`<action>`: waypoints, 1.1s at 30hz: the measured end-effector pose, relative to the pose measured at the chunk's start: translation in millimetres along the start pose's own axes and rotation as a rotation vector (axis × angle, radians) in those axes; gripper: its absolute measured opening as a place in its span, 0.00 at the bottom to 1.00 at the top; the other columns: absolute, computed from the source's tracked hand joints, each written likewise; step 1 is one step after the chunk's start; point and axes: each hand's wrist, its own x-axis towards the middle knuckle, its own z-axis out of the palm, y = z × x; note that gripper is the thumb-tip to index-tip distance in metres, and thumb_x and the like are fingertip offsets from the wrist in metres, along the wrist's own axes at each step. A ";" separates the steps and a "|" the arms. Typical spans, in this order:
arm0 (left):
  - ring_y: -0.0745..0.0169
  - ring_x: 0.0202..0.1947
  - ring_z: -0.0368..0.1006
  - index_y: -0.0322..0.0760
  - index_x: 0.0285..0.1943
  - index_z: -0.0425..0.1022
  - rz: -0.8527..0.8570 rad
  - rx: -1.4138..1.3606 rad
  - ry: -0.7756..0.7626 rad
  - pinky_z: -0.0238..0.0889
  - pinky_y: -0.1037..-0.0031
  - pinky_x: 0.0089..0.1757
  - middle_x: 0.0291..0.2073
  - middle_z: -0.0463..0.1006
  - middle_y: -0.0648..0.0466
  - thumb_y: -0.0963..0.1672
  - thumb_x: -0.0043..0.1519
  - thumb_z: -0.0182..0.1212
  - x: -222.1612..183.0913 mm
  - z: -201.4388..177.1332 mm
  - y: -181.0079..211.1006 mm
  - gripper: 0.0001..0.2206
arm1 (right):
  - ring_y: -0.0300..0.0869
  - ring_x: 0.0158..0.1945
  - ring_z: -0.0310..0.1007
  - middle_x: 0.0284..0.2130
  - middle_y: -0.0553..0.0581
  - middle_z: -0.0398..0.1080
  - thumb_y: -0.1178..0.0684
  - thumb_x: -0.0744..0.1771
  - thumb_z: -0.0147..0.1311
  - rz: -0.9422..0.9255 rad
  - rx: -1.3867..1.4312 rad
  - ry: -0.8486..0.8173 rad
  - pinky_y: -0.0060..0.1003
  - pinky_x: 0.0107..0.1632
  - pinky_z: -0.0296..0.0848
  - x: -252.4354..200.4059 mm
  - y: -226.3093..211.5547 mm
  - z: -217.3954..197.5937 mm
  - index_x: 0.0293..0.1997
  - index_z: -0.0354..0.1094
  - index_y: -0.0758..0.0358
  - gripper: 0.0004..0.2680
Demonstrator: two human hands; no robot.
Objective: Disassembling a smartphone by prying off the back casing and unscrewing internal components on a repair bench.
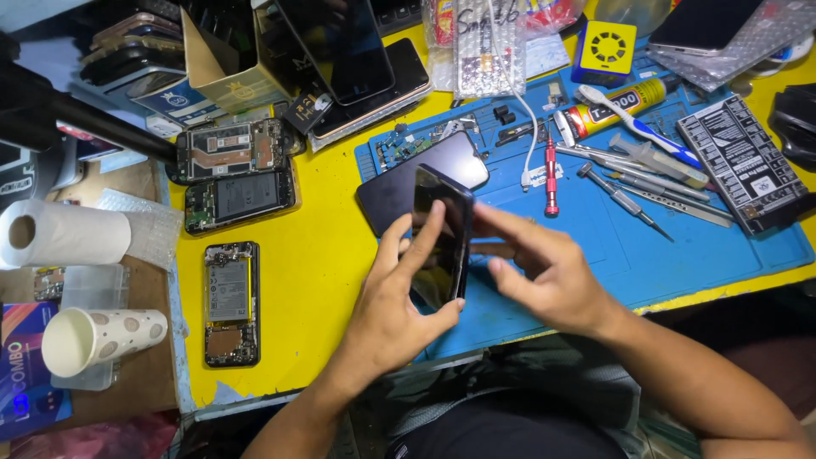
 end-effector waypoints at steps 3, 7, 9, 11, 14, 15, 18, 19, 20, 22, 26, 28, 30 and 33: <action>0.27 0.60 0.69 0.59 0.79 0.56 0.061 0.329 -0.040 0.69 0.41 0.51 0.67 0.62 0.37 0.43 0.46 0.74 1.6 -0.1 7.8 0.47 | 0.55 0.60 0.73 0.60 0.73 0.69 0.66 0.66 0.51 0.022 0.112 0.121 0.51 0.55 0.79 5.3 8.7 -11.7 0.66 0.60 0.80 0.19; 0.39 0.62 0.64 0.66 0.78 0.52 0.015 0.586 -0.097 0.73 0.45 0.37 0.70 0.59 0.47 0.45 0.50 0.69 2.5 1.2 15.4 0.44 | 0.40 0.60 0.73 0.59 0.63 0.72 0.57 0.68 0.55 0.182 -0.103 0.200 0.30 0.60 0.74 3.3 -5.4 -12.4 0.64 0.67 0.68 0.16; 0.39 0.62 0.65 0.65 0.78 0.52 0.021 0.603 -0.099 0.73 0.45 0.36 0.69 0.60 0.47 0.44 0.50 0.68 3.2 3.3 15.7 0.43 | 0.40 0.58 0.74 0.58 0.63 0.73 0.57 0.68 0.55 0.151 -0.121 0.222 0.29 0.59 0.75 0.6 -0.1 -11.6 0.63 0.67 0.68 0.15; 0.39 0.61 0.65 0.65 0.78 0.52 0.029 0.617 -0.106 0.73 0.44 0.35 0.68 0.60 0.47 0.44 0.51 0.66 3.6 5.8 14.1 0.43 | 0.40 0.56 0.76 0.57 0.64 0.74 0.58 0.68 0.55 0.124 -0.139 0.249 0.28 0.57 0.76 -3.3 5.4 -10.6 0.63 0.68 0.69 0.15; 0.36 0.58 0.65 0.65 0.78 0.53 0.060 0.677 -0.090 0.72 0.45 0.36 0.69 0.60 0.46 0.44 0.49 0.65 3.1 8.7 12.0 0.43 | 0.43 0.56 0.78 0.55 0.65 0.75 0.56 0.69 0.54 0.067 -0.239 0.310 0.31 0.59 0.77 -8.9 13.0 -10.5 0.59 0.70 0.69 0.13; 0.36 0.58 0.65 0.65 0.78 0.53 0.062 0.688 -0.099 0.72 0.45 0.36 0.68 0.60 0.45 0.44 0.49 0.65 3.4 8.2 12.8 0.43 | 0.40 0.50 0.79 0.53 0.65 0.76 0.56 0.69 0.54 0.050 -0.252 0.319 0.28 0.52 0.77 -10.6 14.6 -11.1 0.59 0.70 0.69 0.12; 0.37 0.59 0.65 0.64 0.78 0.53 0.078 0.706 -0.106 0.73 0.46 0.36 0.68 0.60 0.44 0.44 0.50 0.65 2.8 6.7 12.9 0.43 | 0.36 0.42 0.78 0.51 0.65 0.77 0.57 0.69 0.55 0.048 -0.257 0.333 0.24 0.42 0.76 -14.5 18.7 -12.4 0.58 0.71 0.68 0.12; 0.37 0.59 0.65 0.63 0.78 0.54 0.094 0.714 -0.106 0.73 0.46 0.35 0.68 0.61 0.44 0.43 0.50 0.65 2.2 6.5 12.7 0.43 | 0.34 0.39 0.77 0.50 0.64 0.78 0.58 0.69 0.56 0.063 -0.247 0.339 0.23 0.40 0.75 -15.9 19.8 -12.8 0.58 0.71 0.68 0.11; 0.37 0.59 0.65 0.63 0.78 0.54 0.096 0.714 -0.107 0.73 0.46 0.35 0.68 0.61 0.44 0.43 0.50 0.65 1.9 6.8 12.2 0.43 | 0.34 0.39 0.77 0.50 0.64 0.78 0.58 0.69 0.56 0.062 -0.248 0.340 0.23 0.40 0.75 -17.2 20.6 -13.6 0.58 0.71 0.68 0.11; 0.37 0.59 0.64 0.65 0.78 0.53 0.099 0.764 -0.111 0.73 0.47 0.34 0.69 0.60 0.43 0.43 0.48 0.66 0.9 7.4 11.0 0.44 | 0.29 0.27 0.59 0.31 0.52 0.77 0.58 0.69 0.56 0.103 -0.203 0.338 0.24 0.28 0.60 -19.5 22.1 -14.9 0.58 0.72 0.68 0.12; 0.38 0.59 0.65 0.64 0.78 0.54 0.149 0.800 -0.090 0.74 0.51 0.37 0.68 0.62 0.43 0.42 0.48 0.64 -0.9 8.0 8.3 0.44 | 0.31 0.33 0.72 0.40 0.60 0.80 0.58 0.68 0.57 0.161 -0.153 0.343 0.22 0.35 0.71 -22.1 23.9 -19.1 0.56 0.73 0.69 0.11; 0.38 0.58 0.66 0.64 0.78 0.53 0.177 0.844 -0.101 0.73 0.52 0.40 0.69 0.62 0.42 0.40 0.47 0.64 -1.9 7.7 5.9 0.45 | 0.34 0.37 0.79 0.41 0.62 0.81 0.59 0.67 0.58 0.220 -0.138 0.343 0.23 0.42 0.80 -23.3 23.2 -20.6 0.54 0.74 0.67 0.10; 0.38 0.58 0.66 0.63 0.79 0.54 0.205 0.863 -0.100 0.72 0.52 0.43 0.69 0.62 0.41 0.40 0.47 0.63 -2.1 6.8 6.0 0.45 | 0.32 0.36 0.76 0.42 0.61 0.81 0.61 0.67 0.59 0.247 -0.134 0.353 0.22 0.40 0.76 -24.8 24.1 -23.4 0.54 0.75 0.67 0.10; 0.39 0.59 0.66 0.62 0.79 0.54 0.247 0.867 -0.119 0.71 0.52 0.47 0.69 0.62 0.42 0.40 0.47 0.62 -0.8 2.0 4.3 0.45 | 0.36 0.43 0.76 0.46 0.62 0.80 0.63 0.65 0.58 0.320 -0.016 0.287 0.28 0.46 0.77 -19.8 13.9 -28.7 0.56 0.73 0.69 0.13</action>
